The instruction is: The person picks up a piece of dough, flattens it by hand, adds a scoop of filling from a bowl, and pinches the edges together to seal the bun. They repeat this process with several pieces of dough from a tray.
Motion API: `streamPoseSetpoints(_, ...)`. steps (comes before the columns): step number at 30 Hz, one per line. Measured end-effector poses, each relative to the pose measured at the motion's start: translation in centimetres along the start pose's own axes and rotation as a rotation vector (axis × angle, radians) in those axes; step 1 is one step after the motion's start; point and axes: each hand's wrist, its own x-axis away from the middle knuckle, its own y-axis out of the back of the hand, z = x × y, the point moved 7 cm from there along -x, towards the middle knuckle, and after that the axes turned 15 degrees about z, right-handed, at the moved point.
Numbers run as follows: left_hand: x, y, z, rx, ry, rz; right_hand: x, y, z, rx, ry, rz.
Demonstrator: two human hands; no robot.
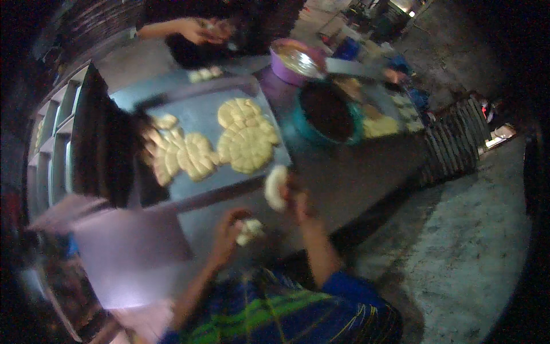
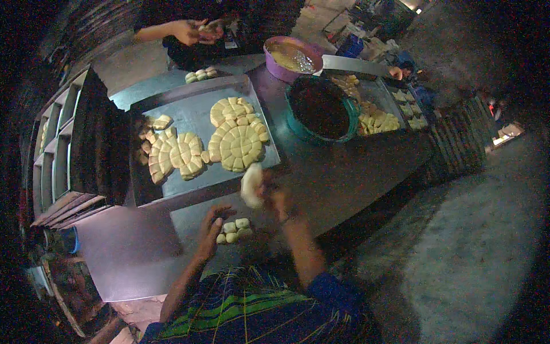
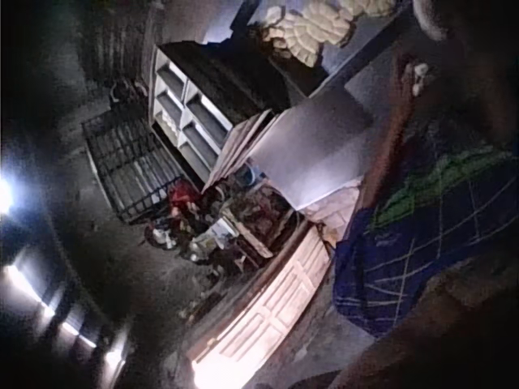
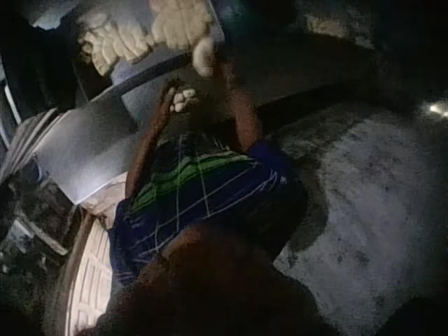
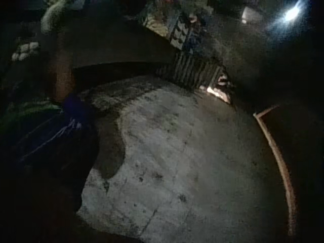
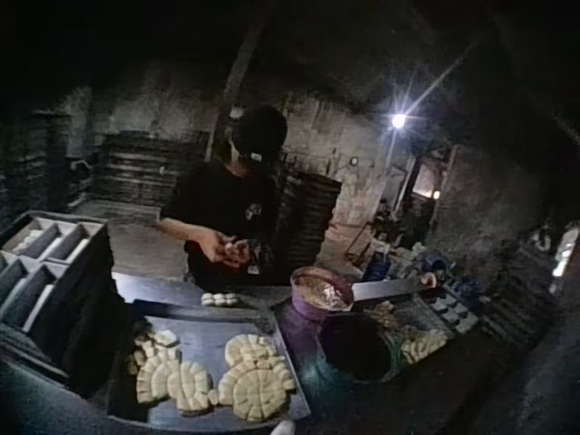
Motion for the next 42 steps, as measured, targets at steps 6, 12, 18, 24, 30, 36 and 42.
streamPoseSetpoints(6,6.5,7.5,0.5,-0.187,0.156,-0.308,-7.4,18.1,16.0,1.001,-0.02,-0.15)
streamPoseSetpoints(12,7.3,10.0,-2.6,-0.239,0.087,-0.433,-11.7,26.1,11.9,1.425,-0.561,0.227)
streamPoseSetpoints(18,7.7,9.6,-2.7,-0.234,0.072,-0.43,-12.1,28.1,9.8,1.306,-0.791,0.306)
streamPoseSetpoints(24,7.9,9.2,-0.7,-0.118,0.114,-0.43,-11.0,27.8,12.0,1.089,-0.81,0.252)
streamPoseSetpoints(30,6.5,7.7,0.6,0.016,0.199,-0.35,-9.2,14.4,12.7,0.307,-0.391,0.102)
streamPoseSetpoints(36,0.9,-0.9,-0.7,0.758,0.304,0.007,-5.5,-4.5,5.0,-0.235,-0.232,0.267)
streamPoseSetpoints(42,2.9,-0.3,-2.0,0.673,0.114,-0.099,-3.7,-12.6,3.5,-0.34,-0.236,0.244)
